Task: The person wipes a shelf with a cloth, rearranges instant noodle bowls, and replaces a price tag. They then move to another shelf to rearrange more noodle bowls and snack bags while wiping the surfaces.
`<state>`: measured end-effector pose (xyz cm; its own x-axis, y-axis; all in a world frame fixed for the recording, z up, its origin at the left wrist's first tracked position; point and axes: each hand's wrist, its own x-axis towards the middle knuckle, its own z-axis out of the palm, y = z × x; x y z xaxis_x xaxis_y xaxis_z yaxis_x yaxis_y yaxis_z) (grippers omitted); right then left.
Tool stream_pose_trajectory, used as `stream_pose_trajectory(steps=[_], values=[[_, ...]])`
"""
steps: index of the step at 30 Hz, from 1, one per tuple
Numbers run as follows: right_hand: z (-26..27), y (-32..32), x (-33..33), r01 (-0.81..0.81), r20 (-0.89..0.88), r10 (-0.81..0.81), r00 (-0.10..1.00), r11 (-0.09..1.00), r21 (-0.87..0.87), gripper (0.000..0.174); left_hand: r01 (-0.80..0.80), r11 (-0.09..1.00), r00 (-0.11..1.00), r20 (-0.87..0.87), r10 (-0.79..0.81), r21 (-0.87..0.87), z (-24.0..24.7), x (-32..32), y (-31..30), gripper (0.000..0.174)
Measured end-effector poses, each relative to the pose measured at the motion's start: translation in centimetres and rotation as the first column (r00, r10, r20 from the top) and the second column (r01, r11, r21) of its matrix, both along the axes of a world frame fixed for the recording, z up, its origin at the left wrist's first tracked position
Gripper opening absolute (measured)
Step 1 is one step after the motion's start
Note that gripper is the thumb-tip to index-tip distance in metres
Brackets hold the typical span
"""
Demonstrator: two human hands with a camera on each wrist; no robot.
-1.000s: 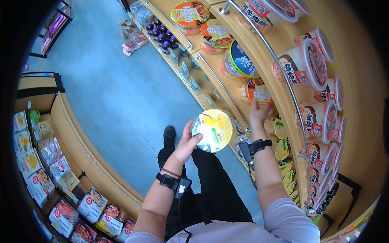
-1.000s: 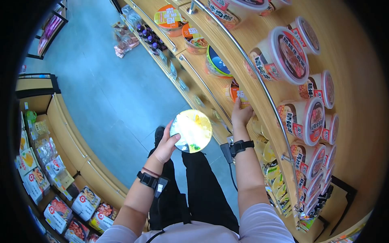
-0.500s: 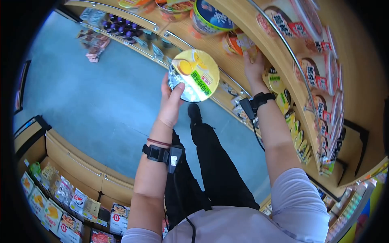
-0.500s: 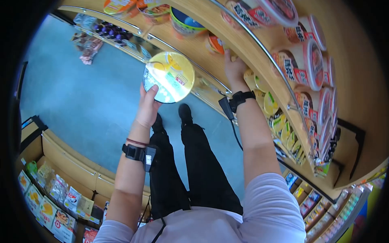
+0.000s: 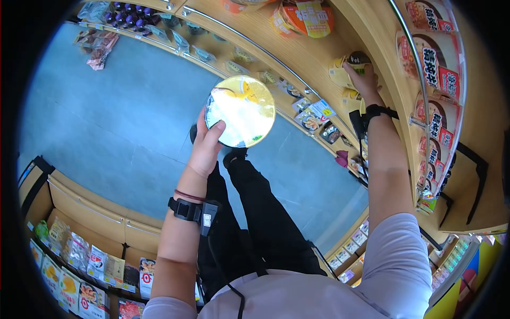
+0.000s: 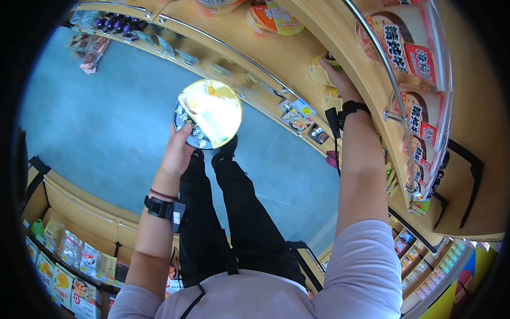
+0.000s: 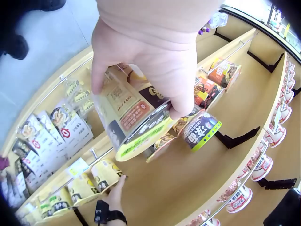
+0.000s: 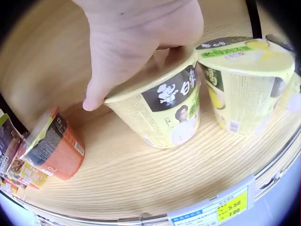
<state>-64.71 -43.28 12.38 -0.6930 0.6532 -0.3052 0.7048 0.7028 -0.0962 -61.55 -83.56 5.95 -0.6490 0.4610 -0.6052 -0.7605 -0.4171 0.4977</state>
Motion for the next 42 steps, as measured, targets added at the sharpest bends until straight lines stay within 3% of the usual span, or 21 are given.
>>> stream_pose_trajectory(steps=[3, 7, 10, 12, 14, 16, 18, 19, 21, 25, 31, 34, 37, 38, 39, 41, 42], values=[[-0.2, -0.4, 0.3, -0.073, 0.011, 0.074, 0.997, 0.996, -0.052, 0.099, 0.015, 1.000, 0.998, 0.062, -0.014, -0.006, -0.7, 1.4, 0.6, 0.075], [-3.0, 0.2, 2.3, -0.415, 0.058, 0.411, 0.910, 0.902, 0.122, 0.102, 0.012, 0.999, 0.998, 0.065, -0.015, 0.042, -0.2, 2.3, 1.8, 0.076], [-1.6, -0.3, 3.4, -0.553, 0.148, 0.540, 0.829, 0.831, 0.065, 0.105, 0.040, 0.999, 0.998, 0.054, -0.041, 0.019, 0.0, 2.5, 2.4, 0.076], [-1.2, 0.2, 3.3, -0.520, 0.061, 0.527, 0.848, 0.848, -0.100, 0.106, 0.045, 0.999, 0.998, 0.042, -0.045, 0.016, 0.1, 2.4, 2.7, 0.076], [-1.3, 0.1, 3.2, -0.433, 0.019, 0.439, 0.898, 0.892, -0.131, 0.106, 0.025, 0.999, 0.999, 0.044, -0.027, 0.031, 0.1, 2.4, 3.0, 0.077], [-1.4, -1.9, 2.7, -0.281, 0.008, 0.282, 0.959, 0.959, -0.028, 0.105, 0.013, 0.999, 0.999, 0.046, -0.015, 0.041, 0.0, 2.3, 3.3, 0.071], [-2.9, -2.9, 2.8, -0.245, 0.011, 0.245, 0.969, 0.966, 0.085, 0.103, 0.011, 0.999, 0.999, 0.050, -0.014, 0.044, -0.1, 2.4, 3.7, 0.060], [-3.3, -3.1, 2.9, -0.224, 0.010, 0.225, 0.974, 0.964, 0.141, 0.102, 0.019, 0.999, 0.999, 0.039, -0.021, 0.043, -0.1, 2.3, 4.0, 0.065], [-2.8, -2.7, 2.9, -0.370, -0.020, 0.371, 0.928, 0.927, 0.060, 0.100, 0.041, 0.998, 0.999, 0.015, -0.042, 0.043, -0.1, 2.0, 4.5, 0.077], [-2.6, -1.7, 3.7, -0.604, -0.006, 0.604, 0.797, 0.797, 0.010, 0.098, 0.025, 0.997, 0.999, -0.025, -0.023, 0.071, -0.3, 1.1, 6.2, 0.077], [-2.1, -1.3, 4.1, -0.666, 0.102, 0.662, 0.743, 0.746, 0.006, 0.099, 0.032, 0.998, 0.992, -0.128, -0.024, 0.062, 0.6, -2.1, 8.8, 0.077], [-1.2, -3.2, 3.2, -0.578, -0.109, 0.572, 0.813, 0.816, -0.023, 0.090, 0.030, 0.998, 0.991, -0.133, -0.022, 0.056, 0.7, -3.5, 9.0, 0.080], [-1.0, -4.6, -0.7, -0.454, -0.369, 0.360, 0.857, 0.867, -0.207, 0.086, 0.000, 0.999, 0.992, -0.124, 0.006, 0.050, 0.9, -4.5, 9.2, 0.080], [-1.4, -5.5, -2.3, -0.287, -0.465, 0.063, 0.883, 0.857, -0.429, 0.078, -0.009, 0.999, 0.993, -0.115, 0.014, 0.044, 1.0, -4.7, 9.2, 0.080], [-1.8, -6.0, -3.7, -0.184, -0.445, -0.153, 0.882, 0.758, -0.626, 0.076, -0.024, 0.999, 0.993, -0.117, 0.027, 0.033, 1.0, -5.0, 9.1, 0.079], [-2.6, -6.4, -6.4, -0.016, -0.249, -0.531, 0.810, 0.404, -0.915, 0.073, -0.048, 0.999, 0.992, -0.116, 0.049, 0.013, 1.1, -5.5, 8.8, 0.079], [-3.3, -6.3, -7.2, -0.019, -0.199, -0.578, 0.792, 0.302, -0.953, 0.057, -0.054, 0.998, 0.991, -0.123, 0.056, 0.025, 1.1, -5.7, 8.6, 0.079]])
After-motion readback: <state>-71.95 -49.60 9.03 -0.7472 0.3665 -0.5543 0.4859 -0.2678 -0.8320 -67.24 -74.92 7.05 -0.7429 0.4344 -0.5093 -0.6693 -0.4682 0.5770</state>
